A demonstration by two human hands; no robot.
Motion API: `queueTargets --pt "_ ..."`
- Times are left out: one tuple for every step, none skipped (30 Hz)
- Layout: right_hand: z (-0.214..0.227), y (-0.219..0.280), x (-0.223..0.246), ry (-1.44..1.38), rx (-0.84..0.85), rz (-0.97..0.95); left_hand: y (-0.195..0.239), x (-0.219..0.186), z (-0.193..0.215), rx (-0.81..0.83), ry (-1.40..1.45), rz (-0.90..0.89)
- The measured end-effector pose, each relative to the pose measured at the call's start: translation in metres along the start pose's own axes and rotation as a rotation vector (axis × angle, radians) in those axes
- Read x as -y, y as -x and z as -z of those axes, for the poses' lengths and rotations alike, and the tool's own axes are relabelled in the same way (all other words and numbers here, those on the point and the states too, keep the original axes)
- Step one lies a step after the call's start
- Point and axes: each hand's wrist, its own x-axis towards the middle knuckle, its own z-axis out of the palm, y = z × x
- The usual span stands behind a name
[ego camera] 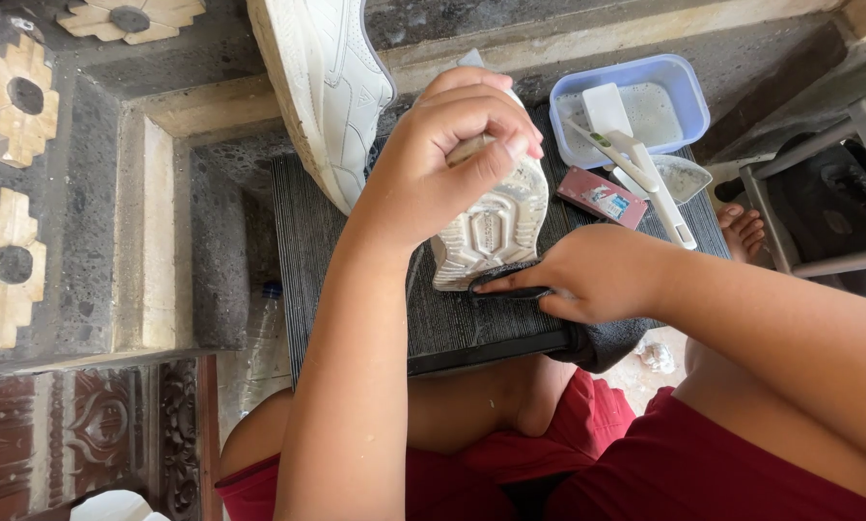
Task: The person scrubs a white sneaker with a yellow sponge and wipes it with a gray cloth. They then use a toothbrush to scrub the shoe's upper and sole. The person handles the shoe one at a time, turning it to clean different sides.
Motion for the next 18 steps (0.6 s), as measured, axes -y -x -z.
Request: queueTargets --pt "0.002 0.000 0.001 -0.002 0.001 -0.001 0.001 0.001 0.000 0.001 0.002 0.001" --pt "0.004 0.001 0.001 -0.037 0.012 -0.019 0.002 0.002 0.001 -0.019 -0.009 0.019" --pt "0.006 0.001 0.002 -0.070 0.021 -0.037 0.003 0.003 0.001 -0.039 -0.021 0.035" --pt "0.008 0.002 0.003 -0.072 0.021 -0.038 0.004 0.002 0.001 -0.037 -0.019 0.036" --pt "0.010 0.003 0.005 -0.127 0.029 -0.079 0.004 0.001 0.002 -0.043 -0.011 0.027" --pt "0.013 0.004 0.006 -0.182 0.038 -0.120 0.005 0.001 0.002 -0.049 -0.002 0.018" --pt "0.014 0.005 0.006 -0.184 0.037 -0.121 0.005 -0.001 0.002 -0.048 -0.001 0.018" --pt "0.015 0.005 0.006 -0.208 0.052 -0.131 0.005 -0.003 0.002 -0.043 -0.008 0.011" --pt "0.016 0.006 0.006 -0.232 0.069 -0.139 0.006 -0.004 0.001 -0.040 -0.014 0.007" --pt "0.014 0.006 0.004 -0.235 0.072 -0.138 0.007 -0.005 0.001 -0.040 -0.013 0.011" --pt "0.013 0.006 0.002 -0.237 0.084 -0.130 0.007 -0.005 0.001 -0.046 -0.017 0.015" --pt "0.012 0.006 -0.001 -0.239 0.096 -0.121 0.007 -0.005 0.001 -0.051 -0.021 0.019" --pt "0.013 0.006 -0.001 -0.239 0.096 -0.122 0.008 -0.004 0.002 -0.051 -0.020 0.018" --pt "0.013 0.007 -0.002 -0.215 0.122 -0.172 0.008 -0.003 0.003 -0.072 -0.030 0.014" --pt "0.014 0.007 -0.002 -0.193 0.148 -0.221 0.009 -0.002 0.004 -0.093 -0.041 0.010" --pt "0.013 0.008 -0.005 -0.193 0.148 -0.222 0.010 -0.002 0.004 -0.092 -0.040 0.010" --pt "0.012 0.009 -0.007 -0.189 0.148 -0.248 0.011 -0.002 0.004 -0.116 -0.069 0.040" --pt "0.011 0.010 -0.009 -0.185 0.147 -0.275 0.012 -0.002 0.005 -0.139 -0.098 0.069"
